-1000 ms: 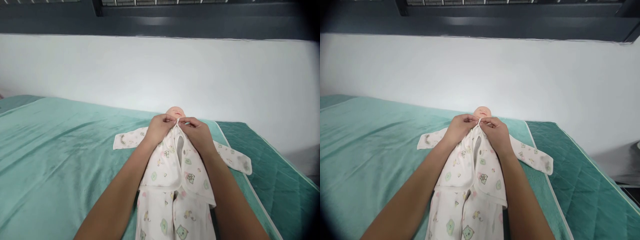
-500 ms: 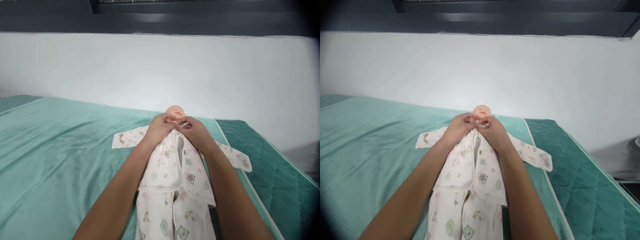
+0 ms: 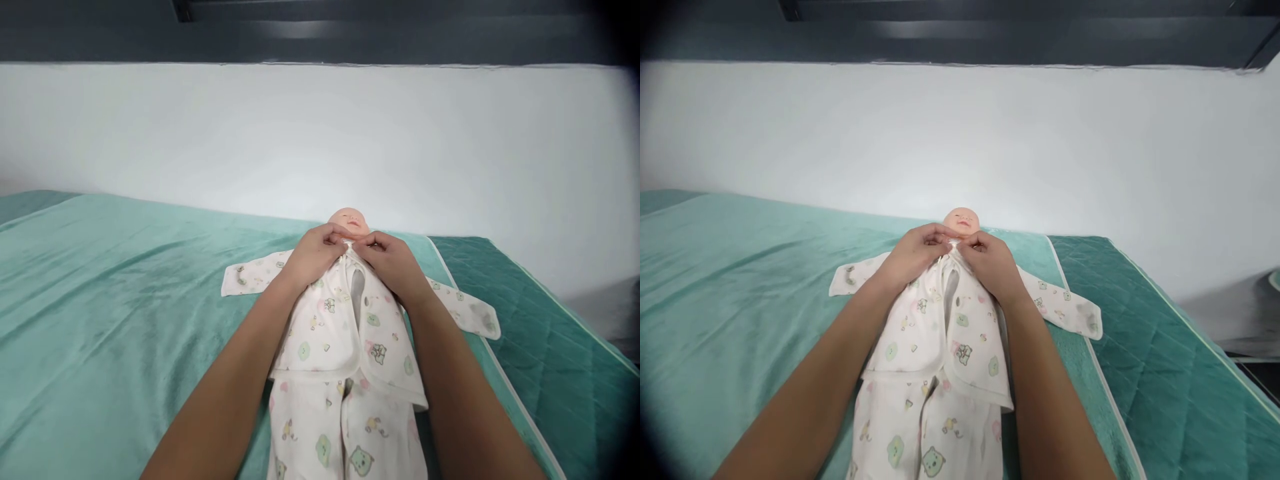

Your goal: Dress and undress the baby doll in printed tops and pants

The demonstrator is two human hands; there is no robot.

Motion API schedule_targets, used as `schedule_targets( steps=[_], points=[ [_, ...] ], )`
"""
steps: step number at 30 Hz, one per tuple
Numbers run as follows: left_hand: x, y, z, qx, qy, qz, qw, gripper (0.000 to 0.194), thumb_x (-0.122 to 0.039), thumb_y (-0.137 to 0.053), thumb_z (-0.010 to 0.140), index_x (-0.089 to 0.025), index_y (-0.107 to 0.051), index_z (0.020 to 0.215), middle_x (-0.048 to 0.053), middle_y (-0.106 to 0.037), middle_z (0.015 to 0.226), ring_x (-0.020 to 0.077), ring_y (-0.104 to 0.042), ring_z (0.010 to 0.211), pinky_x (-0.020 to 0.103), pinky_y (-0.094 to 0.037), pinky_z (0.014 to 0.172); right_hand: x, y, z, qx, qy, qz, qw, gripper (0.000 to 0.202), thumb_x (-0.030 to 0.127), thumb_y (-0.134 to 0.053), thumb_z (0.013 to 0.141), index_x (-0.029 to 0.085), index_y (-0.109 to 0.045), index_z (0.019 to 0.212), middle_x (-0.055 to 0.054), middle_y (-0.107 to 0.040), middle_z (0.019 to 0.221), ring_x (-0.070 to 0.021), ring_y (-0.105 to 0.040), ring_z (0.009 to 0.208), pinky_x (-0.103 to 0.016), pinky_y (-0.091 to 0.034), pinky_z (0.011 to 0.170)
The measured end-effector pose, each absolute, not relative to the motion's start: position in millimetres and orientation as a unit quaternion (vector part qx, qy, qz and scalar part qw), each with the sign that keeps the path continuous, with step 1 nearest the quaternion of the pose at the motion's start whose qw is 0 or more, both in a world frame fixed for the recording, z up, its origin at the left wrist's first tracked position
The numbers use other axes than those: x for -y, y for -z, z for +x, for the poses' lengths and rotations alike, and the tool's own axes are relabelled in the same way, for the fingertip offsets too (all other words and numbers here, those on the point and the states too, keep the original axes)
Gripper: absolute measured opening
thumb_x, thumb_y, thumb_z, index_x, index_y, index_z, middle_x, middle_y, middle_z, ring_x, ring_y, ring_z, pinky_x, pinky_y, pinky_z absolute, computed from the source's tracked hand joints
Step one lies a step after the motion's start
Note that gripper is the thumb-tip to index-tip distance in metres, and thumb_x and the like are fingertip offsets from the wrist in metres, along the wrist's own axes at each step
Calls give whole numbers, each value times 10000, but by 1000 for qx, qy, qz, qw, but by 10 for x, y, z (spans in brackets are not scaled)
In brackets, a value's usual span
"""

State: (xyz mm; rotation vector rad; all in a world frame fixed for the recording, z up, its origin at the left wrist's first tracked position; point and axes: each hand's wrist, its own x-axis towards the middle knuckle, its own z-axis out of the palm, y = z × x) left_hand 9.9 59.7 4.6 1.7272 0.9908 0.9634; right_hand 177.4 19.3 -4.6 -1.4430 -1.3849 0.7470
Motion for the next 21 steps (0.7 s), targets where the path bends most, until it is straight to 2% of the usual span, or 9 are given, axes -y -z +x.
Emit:
schedule_targets(
  steps=[3, 7, 12, 14, 17, 21],
  points=[
    [-586, -83, 77, -407, -362, 731, 411, 205, -298, -621, 806, -205, -750, 935, 36, -709, 900, 146, -588, 719, 271, -436, 655, -217, 83, 1789, 559, -300, -579, 511, 261, 434, -638, 820, 206, -651, 694, 28, -554, 651, -125, -461, 620, -278, -367, 623],
    [-585, -114, 39, -394, -349, 762, 377, 222, -301, -567, 853, -192, -759, 869, 46, -734, 963, 176, -624, 796, 289, -458, 697, -235, 109, 1797, 566, -293, -571, 518, 365, 522, -595, 860, 204, -713, 724, 20, -546, 641, -132, -476, 626, -284, -365, 626],
    [-577, -129, 18, -370, -353, 782, 355, 256, -232, -534, 874, -246, -753, 1004, 17, -714, 1129, 173, -634, 975, 290, -484, 852, -252, 139, 1785, 568, -256, -571, 535, 351, 500, -622, 852, 201, -723, 699, 15, -579, 636, -140, -498, 642, -288, -378, 658],
    [-565, -142, 18, -361, -351, 789, 351, 262, -229, -525, 883, -256, -759, 998, 9, -709, 1147, 170, -631, 1026, 286, -478, 898, -259, 156, 1776, 557, -255, -571, 547, 348, 498, -629, 848, 202, -721, 689, 19, -580, 629, -137, -496, 634, -288, -379, 656],
    [-551, -157, 20, -371, -344, 787, 353, 255, -287, -526, 895, -242, -769, 959, 17, -722, 1106, 181, -638, 1018, 301, -477, 919, -264, 174, 1765, 544, -259, -565, 564, 345, 494, -632, 846, 204, -721, 681, 23, -576, 618, -131, -491, 617, -287, -382, 647],
    [-560, -150, 3, -389, -342, 773, 366, 252, -319, -549, 877, -218, -756, 979, 34, -718, 1092, 182, -638, 970, 310, -488, 873, -269, 181, 1753, 532, -267, -561, 575, 344, 493, -638, 840, 202, -721, 676, 25, -567, 605, -127, -488, 602, -284, -381, 627]
  ],
)
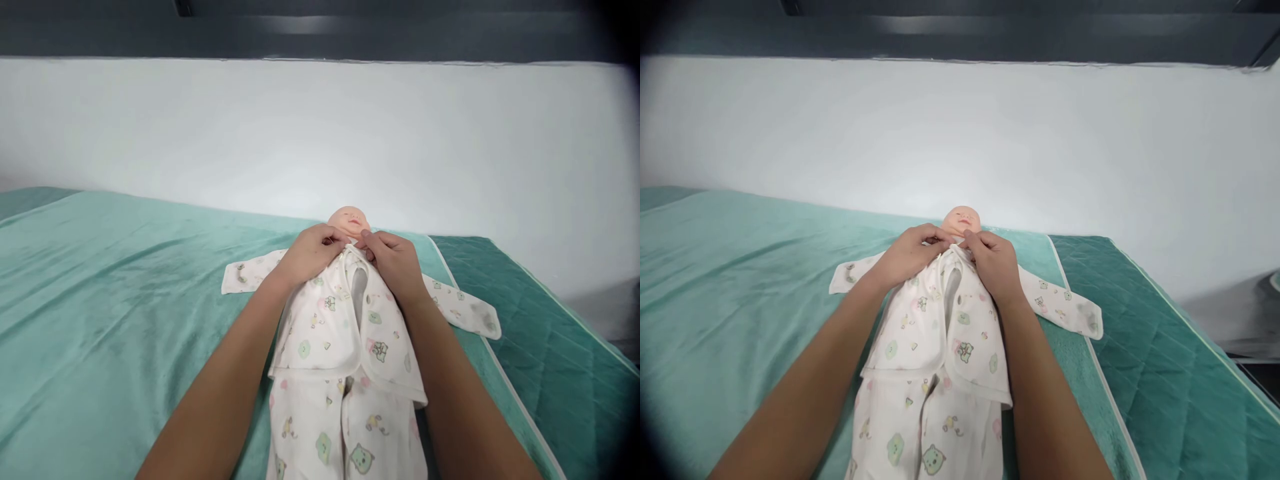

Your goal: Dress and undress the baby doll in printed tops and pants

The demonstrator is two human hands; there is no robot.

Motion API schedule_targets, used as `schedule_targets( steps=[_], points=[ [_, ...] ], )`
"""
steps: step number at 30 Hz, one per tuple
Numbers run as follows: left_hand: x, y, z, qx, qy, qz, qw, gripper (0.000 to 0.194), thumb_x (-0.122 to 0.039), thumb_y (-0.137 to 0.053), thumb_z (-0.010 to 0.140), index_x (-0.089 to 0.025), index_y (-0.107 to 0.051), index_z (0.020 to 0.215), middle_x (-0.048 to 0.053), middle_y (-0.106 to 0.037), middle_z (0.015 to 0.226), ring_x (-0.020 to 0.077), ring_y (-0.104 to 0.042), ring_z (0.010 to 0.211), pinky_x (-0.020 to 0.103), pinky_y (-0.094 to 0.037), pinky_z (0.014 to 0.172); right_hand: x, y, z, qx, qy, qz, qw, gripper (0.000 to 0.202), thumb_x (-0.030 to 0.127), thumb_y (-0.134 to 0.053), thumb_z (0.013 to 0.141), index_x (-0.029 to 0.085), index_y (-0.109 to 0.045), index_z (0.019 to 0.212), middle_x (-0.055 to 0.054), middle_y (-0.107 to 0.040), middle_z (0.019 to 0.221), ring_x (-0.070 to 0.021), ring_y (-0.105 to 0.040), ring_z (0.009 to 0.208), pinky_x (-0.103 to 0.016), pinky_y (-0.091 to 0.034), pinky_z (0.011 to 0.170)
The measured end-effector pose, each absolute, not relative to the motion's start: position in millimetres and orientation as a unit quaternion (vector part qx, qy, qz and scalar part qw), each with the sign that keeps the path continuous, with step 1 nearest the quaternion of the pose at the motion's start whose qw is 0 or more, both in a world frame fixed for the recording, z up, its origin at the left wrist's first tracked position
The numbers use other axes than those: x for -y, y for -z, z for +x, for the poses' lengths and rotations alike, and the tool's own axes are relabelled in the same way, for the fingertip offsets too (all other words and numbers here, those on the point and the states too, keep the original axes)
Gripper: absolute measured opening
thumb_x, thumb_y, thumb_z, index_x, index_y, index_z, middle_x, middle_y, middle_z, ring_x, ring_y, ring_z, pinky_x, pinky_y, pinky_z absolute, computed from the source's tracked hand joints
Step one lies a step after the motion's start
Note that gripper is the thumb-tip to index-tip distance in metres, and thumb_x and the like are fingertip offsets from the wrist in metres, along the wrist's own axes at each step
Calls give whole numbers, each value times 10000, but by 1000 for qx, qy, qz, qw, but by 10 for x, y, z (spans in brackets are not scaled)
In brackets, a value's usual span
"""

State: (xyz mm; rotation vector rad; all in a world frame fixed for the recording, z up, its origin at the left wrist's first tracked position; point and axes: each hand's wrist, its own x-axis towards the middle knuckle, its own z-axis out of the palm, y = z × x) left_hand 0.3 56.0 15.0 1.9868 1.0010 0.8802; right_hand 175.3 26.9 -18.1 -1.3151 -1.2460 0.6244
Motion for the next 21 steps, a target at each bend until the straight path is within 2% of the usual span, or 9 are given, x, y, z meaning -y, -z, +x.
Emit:
schedule_targets(
  steps=[5, 15, 21],
  points=[
    [-583, -140, -19, -383, -321, 782, 372, 278, -336, -601, 832, -231, -745, 1046, 36, -699, 1047, 172, -618, 927, 294, -484, 812, -279, 181, 1745, 524, -268, -562, 581, 351, 496, -642, 835, 197, -716, 667, 31, -548, 584, -123, -482, 593, -279, -376, 616],
    [-571, -123, 63, -411, -329, 811, 256, 165, -244, -583, 838, -215, -738, 887, 35, -681, 981, 167, -624, 848, 299, -489, 757, -288, 204, 1735, 527, -262, -563, 580, 348, 488, -640, 838, 196, -719, 665, 22, -576, 609, -128, -488, 624, -276, -375, 631],
    [-574, -130, 69, -386, -321, 837, 219, 190, -178, -542, 852, -209, -730, 865, 35, -687, 970, 168, -627, 845, 302, -495, 765, -299, 217, 1739, 523, -267, -563, 582, 347, 497, -640, 830, 199, -730, 677, 20, -573, 609, -133, -486, 623, -279, -375, 626]
  ],
)
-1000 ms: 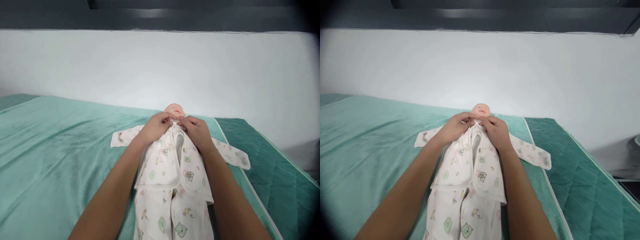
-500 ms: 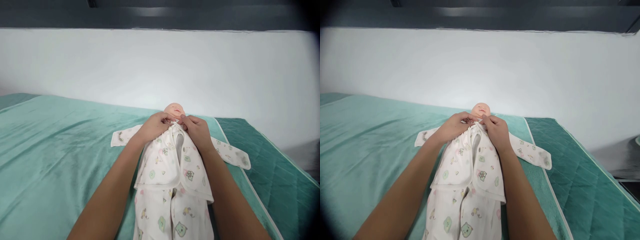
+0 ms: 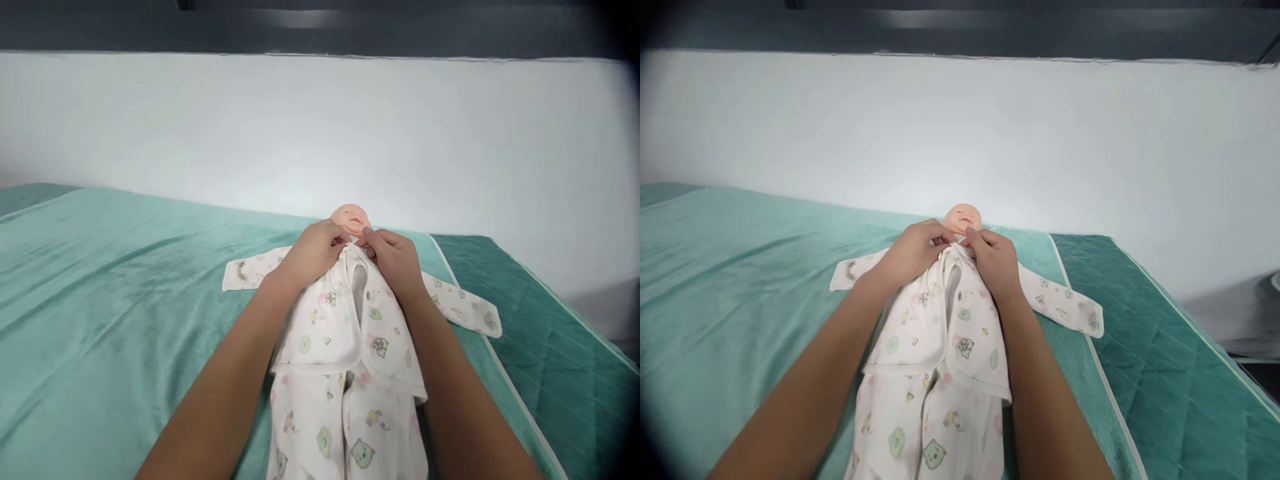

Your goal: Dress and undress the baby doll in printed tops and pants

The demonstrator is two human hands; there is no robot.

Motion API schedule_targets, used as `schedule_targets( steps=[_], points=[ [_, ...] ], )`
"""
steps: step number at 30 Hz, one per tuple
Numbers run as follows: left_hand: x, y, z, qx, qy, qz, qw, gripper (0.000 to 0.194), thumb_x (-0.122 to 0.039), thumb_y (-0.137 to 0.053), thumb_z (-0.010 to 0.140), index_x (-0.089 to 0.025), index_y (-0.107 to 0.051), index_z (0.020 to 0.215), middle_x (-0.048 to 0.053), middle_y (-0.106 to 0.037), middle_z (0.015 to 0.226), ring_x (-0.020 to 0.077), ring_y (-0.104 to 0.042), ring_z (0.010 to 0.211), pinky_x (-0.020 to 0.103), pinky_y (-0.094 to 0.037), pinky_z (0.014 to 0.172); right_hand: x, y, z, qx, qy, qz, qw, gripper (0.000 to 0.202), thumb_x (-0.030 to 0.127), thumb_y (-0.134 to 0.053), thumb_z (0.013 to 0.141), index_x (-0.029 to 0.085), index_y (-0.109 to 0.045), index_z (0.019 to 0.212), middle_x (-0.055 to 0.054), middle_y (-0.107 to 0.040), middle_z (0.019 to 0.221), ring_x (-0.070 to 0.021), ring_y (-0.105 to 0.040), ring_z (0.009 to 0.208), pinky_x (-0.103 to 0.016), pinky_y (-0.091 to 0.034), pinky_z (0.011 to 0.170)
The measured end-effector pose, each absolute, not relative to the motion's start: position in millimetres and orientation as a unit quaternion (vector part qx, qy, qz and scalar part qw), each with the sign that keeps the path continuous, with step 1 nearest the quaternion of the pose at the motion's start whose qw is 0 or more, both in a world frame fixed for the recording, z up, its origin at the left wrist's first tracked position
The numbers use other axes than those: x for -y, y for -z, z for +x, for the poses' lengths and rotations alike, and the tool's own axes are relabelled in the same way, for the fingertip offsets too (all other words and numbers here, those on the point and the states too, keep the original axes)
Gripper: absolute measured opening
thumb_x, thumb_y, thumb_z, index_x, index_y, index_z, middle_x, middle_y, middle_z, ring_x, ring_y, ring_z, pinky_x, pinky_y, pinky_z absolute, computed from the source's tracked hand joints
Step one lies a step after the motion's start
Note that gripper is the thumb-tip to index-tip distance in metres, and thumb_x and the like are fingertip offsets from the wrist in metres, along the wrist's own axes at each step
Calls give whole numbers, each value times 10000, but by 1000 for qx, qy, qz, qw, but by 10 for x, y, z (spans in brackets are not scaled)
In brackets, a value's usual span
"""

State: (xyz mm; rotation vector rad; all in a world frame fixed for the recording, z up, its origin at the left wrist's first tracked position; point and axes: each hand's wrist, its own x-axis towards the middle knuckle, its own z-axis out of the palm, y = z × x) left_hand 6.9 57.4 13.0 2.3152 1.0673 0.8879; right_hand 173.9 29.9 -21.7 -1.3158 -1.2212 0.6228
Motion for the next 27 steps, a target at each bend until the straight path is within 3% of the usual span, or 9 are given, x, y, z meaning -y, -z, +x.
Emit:
schedule_targets(
  steps=[14, 22, 27],
  points=[
    [-608, -42, 90, -383, -351, 837, 171, 177, -164, -538, 847, -201, -704, 798, 28, -662, 892, 156, -607, 785, 296, -475, 721, -260, 200, 1736, 547, -236, -558, 578, 337, 456, -625, 849, 199, -707, 647, 19, -584, 630, -132, -499, 639, -287, -388, 662],
    [-573, -109, 33, -389, -338, 816, 261, 174, -219, -516, 860, -201, -684, 818, 31, -688, 953, 165, -613, 836, 297, -476, 752, -229, 197, 1727, 589, -206, -530, 575, 311, 398, -593, 883, 210, -717, 669, -6, -650, 740, -157, -563, 735, -304, -417, 744],
    [-560, -121, 59, -424, -340, 779, 313, 267, -373, -511, 897, -191, -678, 796, 32, -693, 852, 171, -599, 781, 294, -464, 706, -206, 168, 1709, 632, -164, -513, 557, 309, 344, -582, 897, 215, -684, 635, -12, -678, 789, -165, -610, 804, -296, -436, 770]
  ],
)
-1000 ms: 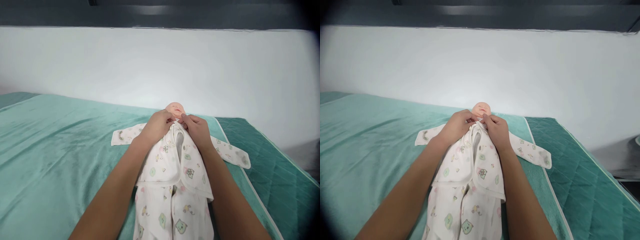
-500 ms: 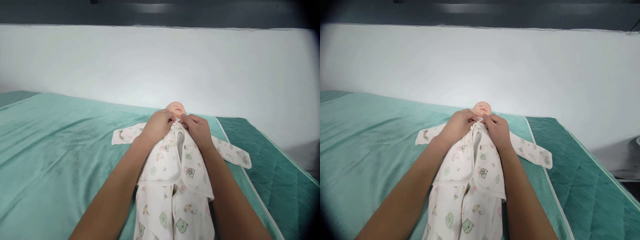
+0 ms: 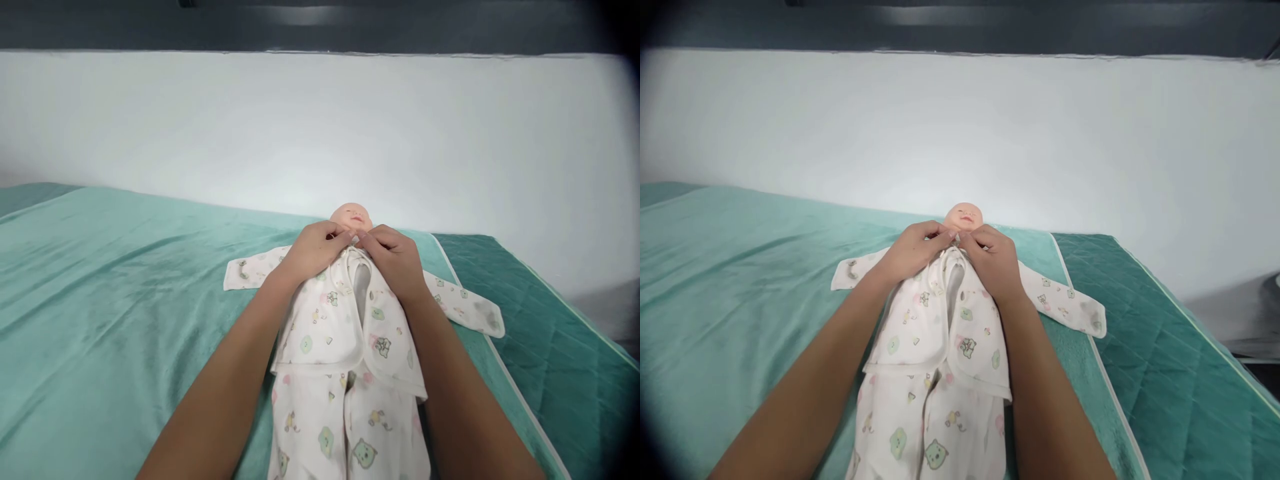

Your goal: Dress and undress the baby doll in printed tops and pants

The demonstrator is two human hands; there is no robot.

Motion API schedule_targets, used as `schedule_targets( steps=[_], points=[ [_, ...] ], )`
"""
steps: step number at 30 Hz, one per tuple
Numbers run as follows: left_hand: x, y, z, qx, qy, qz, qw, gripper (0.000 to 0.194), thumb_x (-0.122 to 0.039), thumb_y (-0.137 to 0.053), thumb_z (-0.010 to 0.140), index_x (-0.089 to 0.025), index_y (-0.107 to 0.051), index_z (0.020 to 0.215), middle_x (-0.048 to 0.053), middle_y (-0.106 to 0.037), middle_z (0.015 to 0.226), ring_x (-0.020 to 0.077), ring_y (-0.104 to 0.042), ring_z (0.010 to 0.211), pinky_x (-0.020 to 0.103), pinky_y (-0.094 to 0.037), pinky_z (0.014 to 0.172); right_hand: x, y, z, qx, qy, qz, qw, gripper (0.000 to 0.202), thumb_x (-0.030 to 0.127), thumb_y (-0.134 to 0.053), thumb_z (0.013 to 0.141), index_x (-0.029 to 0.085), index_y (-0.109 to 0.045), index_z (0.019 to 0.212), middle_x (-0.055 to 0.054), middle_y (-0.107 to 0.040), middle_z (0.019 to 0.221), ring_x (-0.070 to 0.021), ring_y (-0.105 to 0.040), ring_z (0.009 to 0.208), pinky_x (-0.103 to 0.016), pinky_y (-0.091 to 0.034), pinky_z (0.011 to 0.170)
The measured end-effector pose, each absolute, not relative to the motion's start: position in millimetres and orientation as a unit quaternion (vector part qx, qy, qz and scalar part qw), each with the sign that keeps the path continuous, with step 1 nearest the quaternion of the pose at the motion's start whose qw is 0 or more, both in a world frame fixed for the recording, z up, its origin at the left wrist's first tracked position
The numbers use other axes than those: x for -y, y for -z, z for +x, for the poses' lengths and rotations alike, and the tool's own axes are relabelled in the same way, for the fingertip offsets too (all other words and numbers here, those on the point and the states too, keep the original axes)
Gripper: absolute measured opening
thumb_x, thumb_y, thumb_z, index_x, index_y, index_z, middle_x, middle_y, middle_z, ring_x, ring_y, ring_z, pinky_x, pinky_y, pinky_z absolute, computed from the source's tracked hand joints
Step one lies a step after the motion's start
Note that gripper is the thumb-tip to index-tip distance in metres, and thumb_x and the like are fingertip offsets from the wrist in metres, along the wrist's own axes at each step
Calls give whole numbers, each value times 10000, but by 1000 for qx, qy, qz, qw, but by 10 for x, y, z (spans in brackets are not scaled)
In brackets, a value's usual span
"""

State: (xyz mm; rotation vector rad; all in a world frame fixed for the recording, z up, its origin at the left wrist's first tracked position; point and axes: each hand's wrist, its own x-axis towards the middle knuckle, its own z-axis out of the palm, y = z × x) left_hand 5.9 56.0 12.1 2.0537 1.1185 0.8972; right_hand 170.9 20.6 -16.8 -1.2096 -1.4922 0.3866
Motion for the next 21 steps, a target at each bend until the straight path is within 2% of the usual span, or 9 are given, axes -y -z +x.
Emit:
schedule_targets(
  steps=[7, 9, 12, 16, 21],
  points=[
    [-573, -110, 70, -415, -336, 758, 375, 234, -391, -619, 832, -212, -714, 950, 20, -693, 940, 144, -596, 798, 273, -466, 723, -203, 171, 1665, 626, -128, -519, 568, 337, 330, -562, 913, 206, -654, 614, -11, -654, 741, -156, -604, 759, -297, -436, 748],
    [-567, -130, 66, -404, -325, 767, 379, 212, -363, -607, 839, -222, -736, 932, 20, -701, 973, 147, -607, 825, 277, -475, 757, -206, 175, 1660, 621, -132, -522, 570, 340, 340, -559, 913, 205, -653, 614, -11, -649, 734, -160, -604, 762, -299, -438, 755],
    [-576, -142, 67, -390, -320, 791, 346, 167, -292, -585, 845, -213, -732, 851, 25, -702, 1042, 157, -619, 875, 288, -485, 816, -209, 179, 1660, 618, -139, -528, 565, 352, 363, -562, 909, 205, -644, 605, -15, -653, 738, -167, -601, 766, -304, -436, 757],
    [-610, -103, 83, -385, -327, 818, 274, 158, -247, -570, 845, -208, -722, 820, 33, -683, 1045, 162, -616, 864, 305, -491, 821, -210, 182, 1665, 616, -144, -530, 564, 351, 369, -569, 908, 207, -648, 606, -15, -657, 735, -164, -591, 739, -305, -430, 729],
    [-615, -69, 93, -396, -342, 805, 279, 157, -217, -554, 855, -205, -709, 841, 32, -688, 1037, 167, -627, 907, 303, -487, 845, -208, 184, 1671, 606, -122, -551, 561, 355, 374, -557, 913, 213, -668, 617, -18, -667, 728, -168, -594, 736, -310, -425, 733]
  ],
)
